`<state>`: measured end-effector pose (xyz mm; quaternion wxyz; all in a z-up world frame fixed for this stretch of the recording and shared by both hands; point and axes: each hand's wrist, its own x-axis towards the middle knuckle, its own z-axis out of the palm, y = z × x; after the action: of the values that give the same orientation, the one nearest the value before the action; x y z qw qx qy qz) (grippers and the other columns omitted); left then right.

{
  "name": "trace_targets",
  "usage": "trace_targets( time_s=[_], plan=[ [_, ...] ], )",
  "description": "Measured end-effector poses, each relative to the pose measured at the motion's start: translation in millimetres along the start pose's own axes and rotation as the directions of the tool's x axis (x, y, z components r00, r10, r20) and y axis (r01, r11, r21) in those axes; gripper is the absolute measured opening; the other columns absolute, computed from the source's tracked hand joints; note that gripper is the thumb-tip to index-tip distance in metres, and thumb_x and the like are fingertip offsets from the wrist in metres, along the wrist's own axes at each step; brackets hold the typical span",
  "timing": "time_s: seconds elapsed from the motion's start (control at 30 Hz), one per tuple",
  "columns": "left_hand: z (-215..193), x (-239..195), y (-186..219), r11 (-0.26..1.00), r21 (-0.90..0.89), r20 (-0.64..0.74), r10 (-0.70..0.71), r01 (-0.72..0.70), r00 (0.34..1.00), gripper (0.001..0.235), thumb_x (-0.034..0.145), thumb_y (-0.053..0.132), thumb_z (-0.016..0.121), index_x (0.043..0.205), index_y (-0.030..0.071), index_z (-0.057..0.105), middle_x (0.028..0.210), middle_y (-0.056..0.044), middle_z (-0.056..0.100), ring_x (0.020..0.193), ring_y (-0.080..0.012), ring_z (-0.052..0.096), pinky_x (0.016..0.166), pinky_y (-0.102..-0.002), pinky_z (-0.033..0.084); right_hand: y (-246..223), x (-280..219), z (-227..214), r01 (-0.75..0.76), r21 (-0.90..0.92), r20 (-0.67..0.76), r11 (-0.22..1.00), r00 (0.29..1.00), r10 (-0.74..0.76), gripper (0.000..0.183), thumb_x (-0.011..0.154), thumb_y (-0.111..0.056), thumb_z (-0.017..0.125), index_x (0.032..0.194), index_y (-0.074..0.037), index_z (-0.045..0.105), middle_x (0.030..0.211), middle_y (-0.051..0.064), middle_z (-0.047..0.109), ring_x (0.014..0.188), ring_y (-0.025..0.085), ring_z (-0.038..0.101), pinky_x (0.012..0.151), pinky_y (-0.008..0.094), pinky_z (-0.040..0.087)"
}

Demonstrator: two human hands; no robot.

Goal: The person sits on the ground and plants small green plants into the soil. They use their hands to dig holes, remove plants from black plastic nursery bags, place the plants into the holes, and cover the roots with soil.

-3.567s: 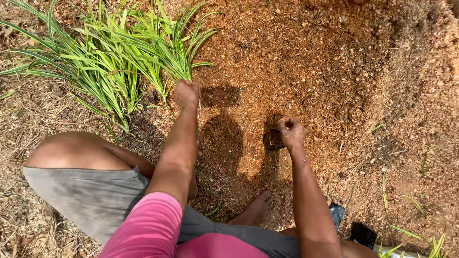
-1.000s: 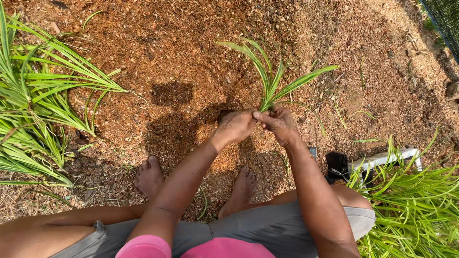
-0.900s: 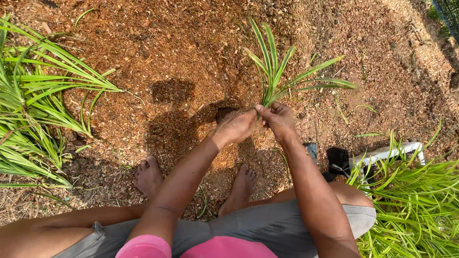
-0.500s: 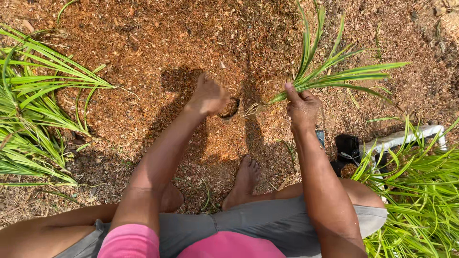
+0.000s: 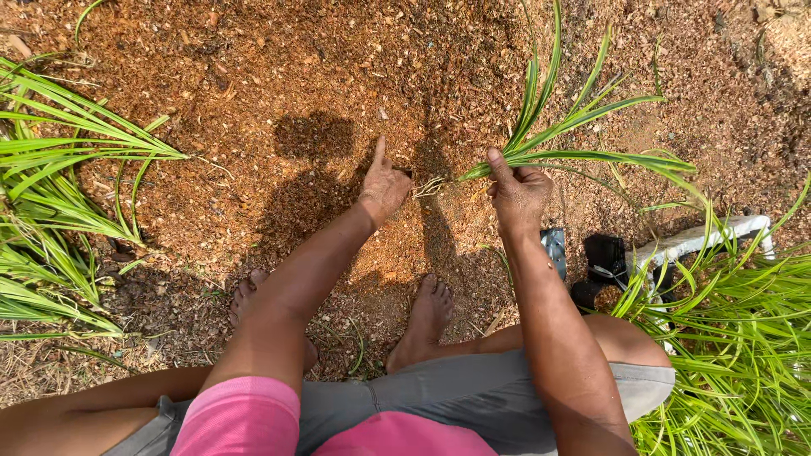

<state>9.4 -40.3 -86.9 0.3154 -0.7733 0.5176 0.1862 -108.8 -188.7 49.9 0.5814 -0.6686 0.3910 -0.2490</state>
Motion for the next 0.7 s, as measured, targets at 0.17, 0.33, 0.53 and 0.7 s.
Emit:
trace_targets(
  time_s=[0.17, 0.33, 0.53, 0.7],
  plan=[
    [-41, -50, -18, 0.991, -0.104, -0.225, 0.058, -0.084, 0.973, 0.023, 0.092, 0.022, 0.062, 0.114, 0.018, 0.065, 0.114, -0.004, 0.068, 0.131, -0.0228, 0.046, 0.114, -0.067, -0.003, -12, -6, 0, 0.048, 0.041, -0.006, 0.998, 0.999, -0.048, 0.024, 0.084, -0.019, 0.078, 0.075, -0.004, 0.062, 0.059, 0.006, 0.058, 0.041, 0.008, 0.055, 0.036, 0.017, 0.042],
    [-26, -23, -33, 0.843, -0.521, -0.304, -0.036, -0.135, 0.952, 0.012, 0.084, 0.017, 0.072, 0.094, 0.01, 0.073, 0.09, -0.011, 0.071, 0.117, -0.0266, 0.057, 0.115, -0.058, -0.008, -4, -1, 7, 0.088, -0.027, 0.002, 0.996, 0.996, -0.088, 0.028, 0.085, -0.021, 0.079, 0.073, -0.002, 0.063, 0.058, 0.008, 0.059, 0.041, 0.009, 0.055, 0.039, 0.019, 0.042],
    [-56, -95, -96, 0.784, -0.621, -0.271, -0.244, 0.024, 0.931, 0.015, 0.083, 0.027, 0.073, 0.091, 0.014, 0.072, 0.085, -0.01, 0.071, 0.118, -0.0249, 0.057, 0.115, -0.053, -0.007, -9, -15, 30, 0.143, -0.129, 0.048, 0.981, 0.989, -0.138, 0.032, 0.086, -0.022, 0.08, 0.069, -0.001, 0.062, 0.055, 0.007, 0.057, 0.04, 0.011, 0.055, 0.04, 0.022, 0.042],
    [-23, -96, -123, 0.731, -0.669, -0.19, -0.339, 0.131, 0.922, 0.023, 0.082, 0.032, 0.075, 0.093, 0.013, 0.074, 0.08, -0.008, 0.072, 0.113, -0.0261, 0.061, 0.114, -0.058, -0.009, 19, -15, 58, 0.215, -0.252, 0.134, 0.944, 0.973, -0.185, 0.034, 0.087, -0.023, 0.079, 0.067, 0.0, 0.064, 0.05, 0.011, 0.057, 0.039, 0.015, 0.054, 0.047, 0.025, 0.046]
  ],
)
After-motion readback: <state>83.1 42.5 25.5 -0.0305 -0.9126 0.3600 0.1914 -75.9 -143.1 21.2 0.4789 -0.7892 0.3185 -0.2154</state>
